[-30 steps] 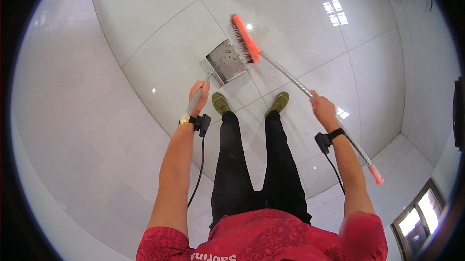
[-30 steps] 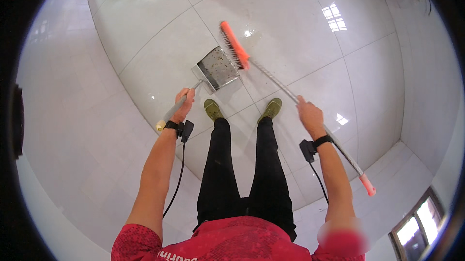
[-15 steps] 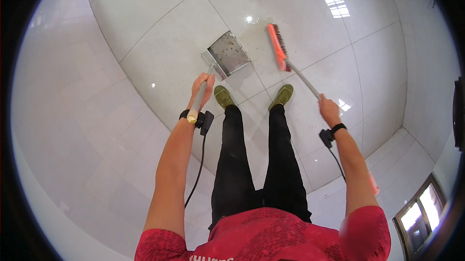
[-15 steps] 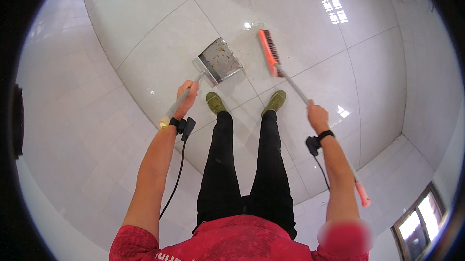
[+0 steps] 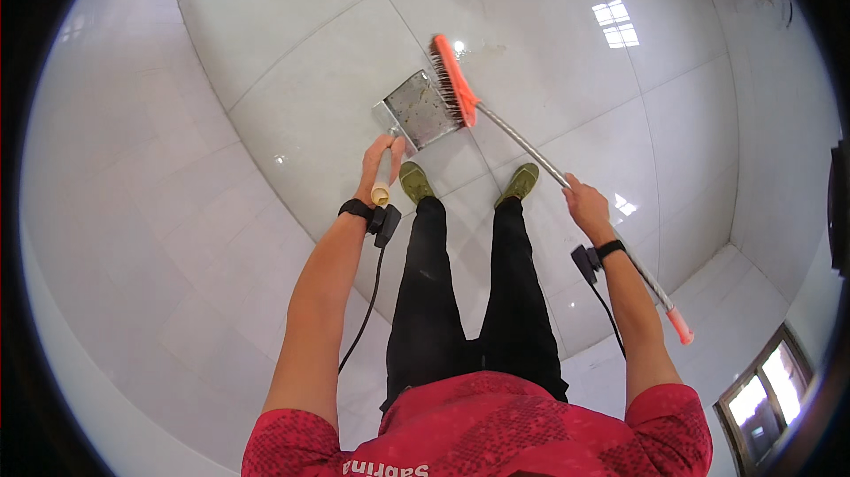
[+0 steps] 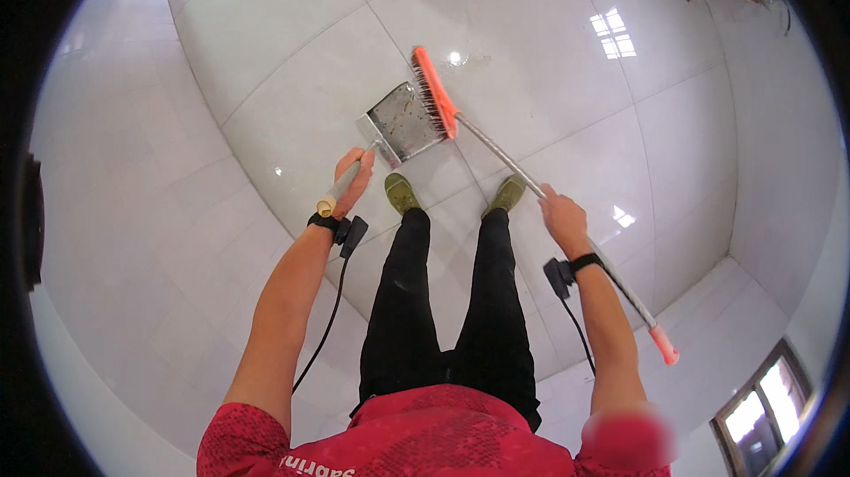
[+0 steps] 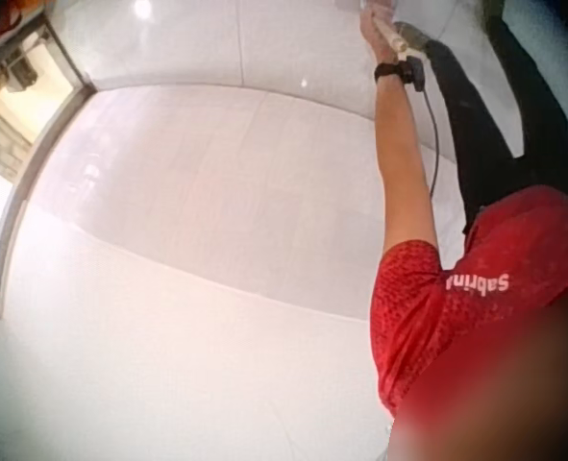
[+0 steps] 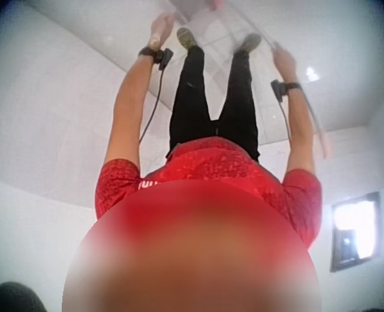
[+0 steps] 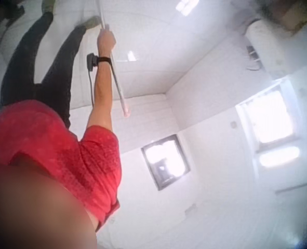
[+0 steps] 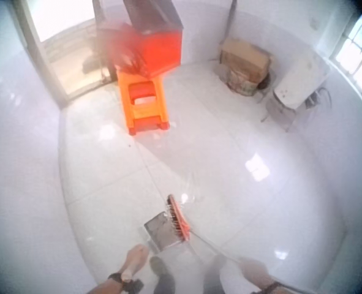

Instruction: The person is sweeping the floor using a broom and a dustpan.

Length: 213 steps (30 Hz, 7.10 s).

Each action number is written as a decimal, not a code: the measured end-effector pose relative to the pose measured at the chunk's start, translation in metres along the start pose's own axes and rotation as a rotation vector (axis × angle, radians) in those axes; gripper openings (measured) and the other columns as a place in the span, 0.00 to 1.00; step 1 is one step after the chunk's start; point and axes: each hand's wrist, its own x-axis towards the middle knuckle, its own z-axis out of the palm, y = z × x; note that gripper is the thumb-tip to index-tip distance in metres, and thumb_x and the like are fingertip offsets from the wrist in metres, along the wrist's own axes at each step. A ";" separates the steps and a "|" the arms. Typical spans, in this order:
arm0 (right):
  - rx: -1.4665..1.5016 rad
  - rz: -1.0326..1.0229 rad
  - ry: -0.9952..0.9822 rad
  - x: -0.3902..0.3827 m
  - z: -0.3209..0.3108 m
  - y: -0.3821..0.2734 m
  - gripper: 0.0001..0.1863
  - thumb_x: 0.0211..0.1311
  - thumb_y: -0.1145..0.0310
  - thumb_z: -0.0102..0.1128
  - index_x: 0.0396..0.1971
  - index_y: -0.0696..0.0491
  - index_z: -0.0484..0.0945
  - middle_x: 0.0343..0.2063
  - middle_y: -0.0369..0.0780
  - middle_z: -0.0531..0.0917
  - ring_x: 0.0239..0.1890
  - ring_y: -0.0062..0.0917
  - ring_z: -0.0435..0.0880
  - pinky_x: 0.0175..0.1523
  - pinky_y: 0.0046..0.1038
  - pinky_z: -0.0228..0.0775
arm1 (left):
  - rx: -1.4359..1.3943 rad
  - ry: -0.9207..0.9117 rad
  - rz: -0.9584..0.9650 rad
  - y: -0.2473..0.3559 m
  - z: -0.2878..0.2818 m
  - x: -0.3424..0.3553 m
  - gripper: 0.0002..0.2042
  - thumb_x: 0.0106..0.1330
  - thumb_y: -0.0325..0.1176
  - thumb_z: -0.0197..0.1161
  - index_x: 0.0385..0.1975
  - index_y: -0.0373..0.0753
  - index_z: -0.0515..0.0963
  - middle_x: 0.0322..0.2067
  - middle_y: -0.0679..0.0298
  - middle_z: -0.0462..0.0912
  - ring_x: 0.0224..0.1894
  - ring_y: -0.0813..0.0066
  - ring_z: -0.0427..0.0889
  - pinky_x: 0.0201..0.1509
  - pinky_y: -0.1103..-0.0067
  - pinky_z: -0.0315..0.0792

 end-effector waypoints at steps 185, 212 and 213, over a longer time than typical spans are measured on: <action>0.180 0.392 0.051 0.215 0.021 0.221 0.20 0.62 0.57 0.41 0.30 0.59 0.75 0.31 0.54 0.78 0.37 0.51 0.76 0.41 0.47 0.67 | -0.663 0.787 -0.450 -0.033 0.032 0.001 0.12 0.63 0.38 0.49 0.20 0.42 0.64 0.19 0.69 0.66 0.22 0.79 0.68 0.30 0.81 0.66; 0.241 0.690 -0.087 -0.130 -0.134 0.249 0.27 0.56 0.45 0.45 0.31 0.57 0.79 0.33 0.49 0.81 0.39 0.42 0.79 0.44 0.38 0.71 | -0.517 0.588 -0.295 0.188 0.015 -0.026 0.17 0.64 0.47 0.52 0.20 0.41 0.66 0.16 0.69 0.67 0.16 0.80 0.68 0.20 0.84 0.65; 0.267 0.745 -0.096 -0.157 -0.126 0.255 0.27 0.56 0.45 0.45 0.31 0.58 0.79 0.33 0.50 0.80 0.39 0.43 0.79 0.45 0.39 0.71 | -0.500 0.555 -0.323 0.203 0.017 -0.024 0.17 0.63 0.48 0.51 0.21 0.41 0.67 0.17 0.69 0.68 0.17 0.81 0.68 0.20 0.85 0.65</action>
